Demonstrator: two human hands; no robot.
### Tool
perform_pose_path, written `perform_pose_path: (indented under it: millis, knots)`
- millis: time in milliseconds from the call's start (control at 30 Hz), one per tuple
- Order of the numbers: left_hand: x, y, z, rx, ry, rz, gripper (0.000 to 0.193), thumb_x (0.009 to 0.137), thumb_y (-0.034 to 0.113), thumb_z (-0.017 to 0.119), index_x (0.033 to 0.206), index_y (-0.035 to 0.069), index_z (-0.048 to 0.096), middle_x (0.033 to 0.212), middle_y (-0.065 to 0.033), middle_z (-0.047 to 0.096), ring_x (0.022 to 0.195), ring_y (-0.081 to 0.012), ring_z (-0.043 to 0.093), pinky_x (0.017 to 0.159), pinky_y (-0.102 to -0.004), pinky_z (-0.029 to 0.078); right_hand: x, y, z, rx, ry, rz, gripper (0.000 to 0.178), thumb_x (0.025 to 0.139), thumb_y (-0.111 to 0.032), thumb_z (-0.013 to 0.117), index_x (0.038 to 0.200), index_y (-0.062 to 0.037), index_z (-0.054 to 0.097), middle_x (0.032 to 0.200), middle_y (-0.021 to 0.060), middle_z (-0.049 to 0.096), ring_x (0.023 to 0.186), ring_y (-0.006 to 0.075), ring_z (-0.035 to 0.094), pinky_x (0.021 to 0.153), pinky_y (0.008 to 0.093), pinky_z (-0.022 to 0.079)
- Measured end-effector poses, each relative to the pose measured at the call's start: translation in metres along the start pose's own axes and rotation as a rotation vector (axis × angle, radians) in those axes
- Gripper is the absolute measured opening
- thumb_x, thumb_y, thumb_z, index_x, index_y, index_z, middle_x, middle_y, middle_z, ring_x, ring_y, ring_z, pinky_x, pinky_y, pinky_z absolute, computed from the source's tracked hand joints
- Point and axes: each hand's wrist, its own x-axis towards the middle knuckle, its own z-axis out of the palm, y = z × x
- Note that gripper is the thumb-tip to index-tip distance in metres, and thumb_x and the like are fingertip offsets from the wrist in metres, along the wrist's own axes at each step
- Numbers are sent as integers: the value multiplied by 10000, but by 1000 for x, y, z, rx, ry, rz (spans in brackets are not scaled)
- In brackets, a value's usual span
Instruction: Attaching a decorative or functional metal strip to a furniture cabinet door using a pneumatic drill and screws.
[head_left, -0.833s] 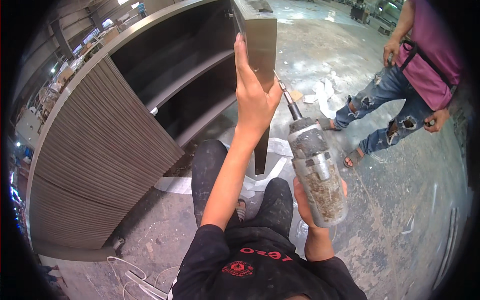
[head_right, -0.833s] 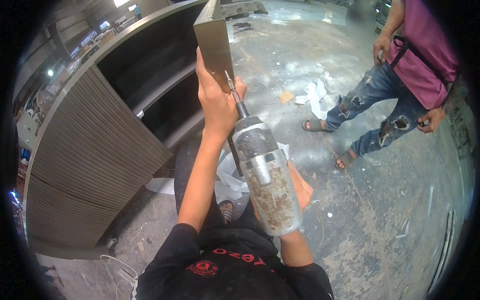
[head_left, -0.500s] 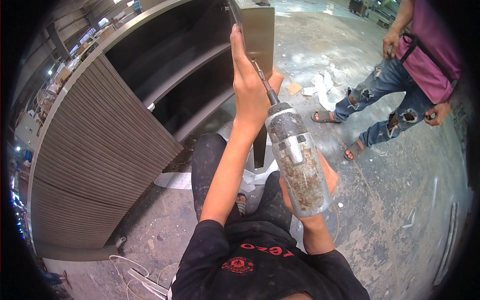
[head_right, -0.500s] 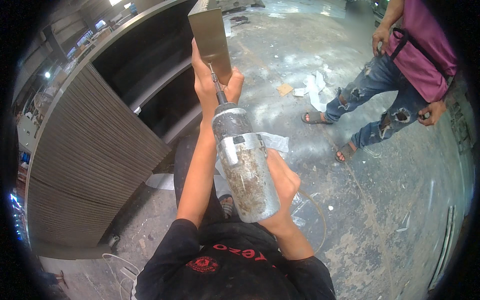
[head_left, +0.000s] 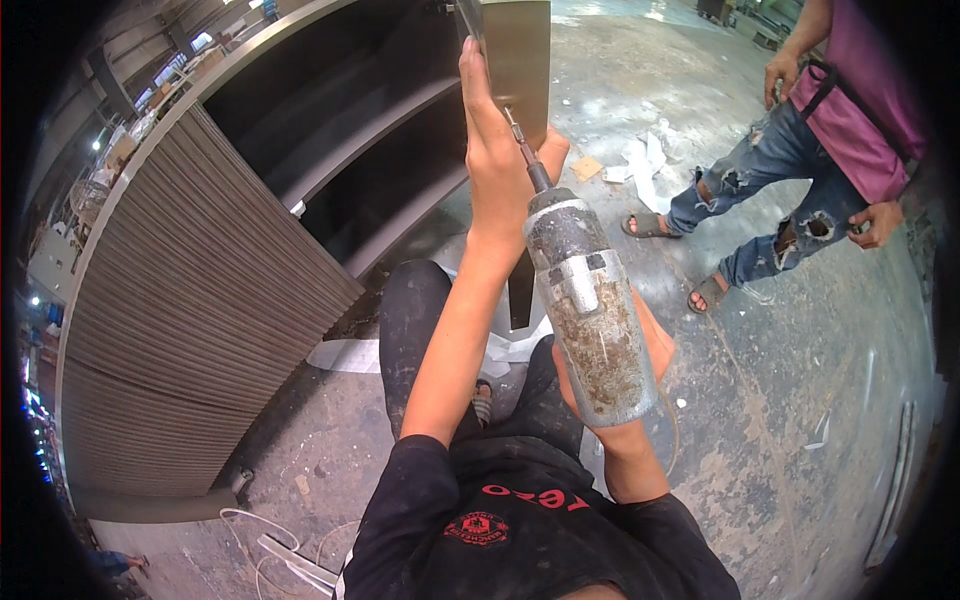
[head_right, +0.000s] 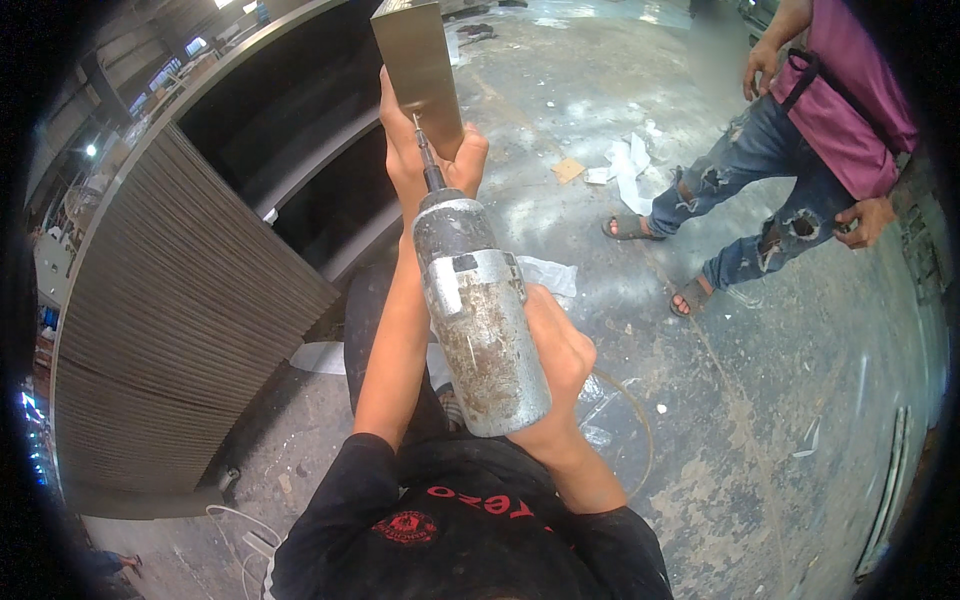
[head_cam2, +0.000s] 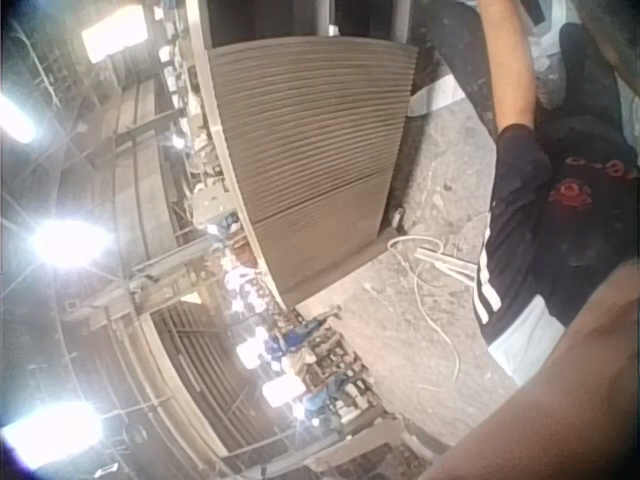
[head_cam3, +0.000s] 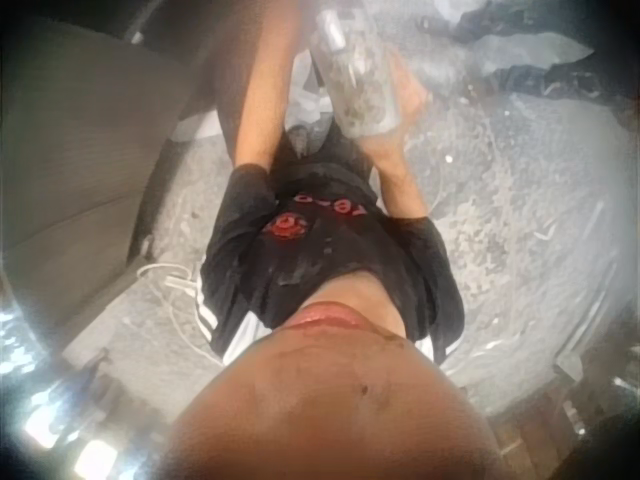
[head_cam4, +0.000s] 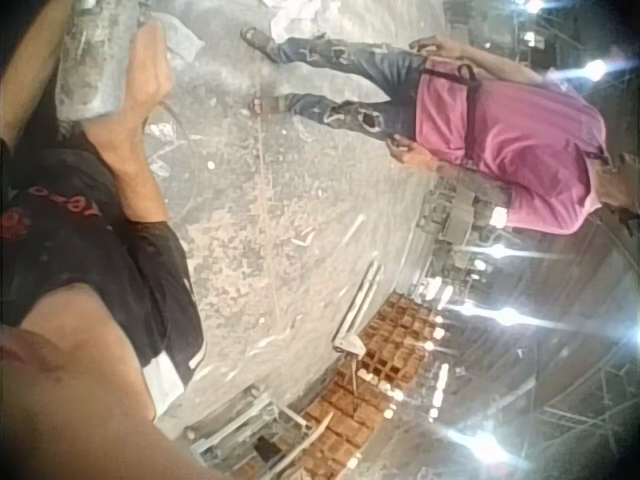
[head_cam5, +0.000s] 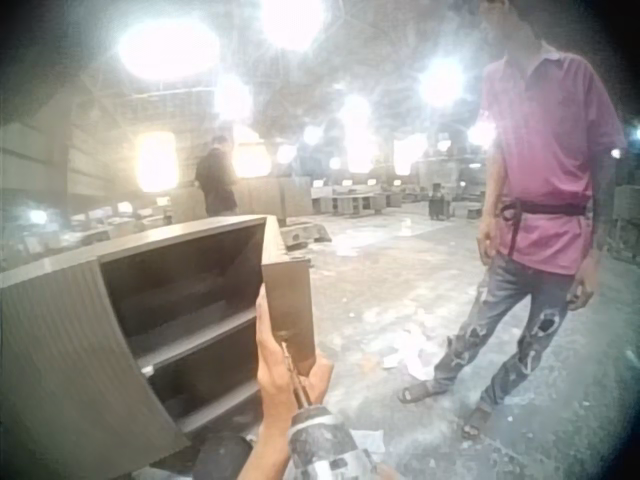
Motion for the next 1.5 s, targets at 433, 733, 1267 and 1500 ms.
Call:
perform_pose_path:
  millis: [433,733,1267,1500]
  knots:
    - [0,6,3,7,14,19,906,712,-36,615,1471,-88,123,1480,-354,264,1372,-491,304,1140,-466,302,-1,-5,-2,-37,20,9,340,682,-75,740,974,55,625,863,181,625,709,332,639,629,343,498]
    - [-2,6,3,-12,13,45,898,710,-44,602,1467,-97,122,1484,-354,257,1379,-491,290,1141,-465,299,-2,-8,-1,-18,47,22,326,686,-71,739,965,54,625,847,177,618,695,331,631,619,341,493]
    - [0,0,7,-28,22,64,897,712,-38,619,1466,-97,136,1479,-351,273,1369,-492,309,1137,-469,307,-1,-6,1,-10,24,62,318,691,-81,738,949,58,613,815,171,594,672,323,609,598,344,473]
    - [-1,-2,8,-29,23,50,908,708,-32,623,1468,-96,129,1485,-349,264,1379,-489,290,1141,-468,296,0,-6,1,-1,40,45,301,698,-60,729,949,57,614,813,169,594,669,322,607,597,346,474]
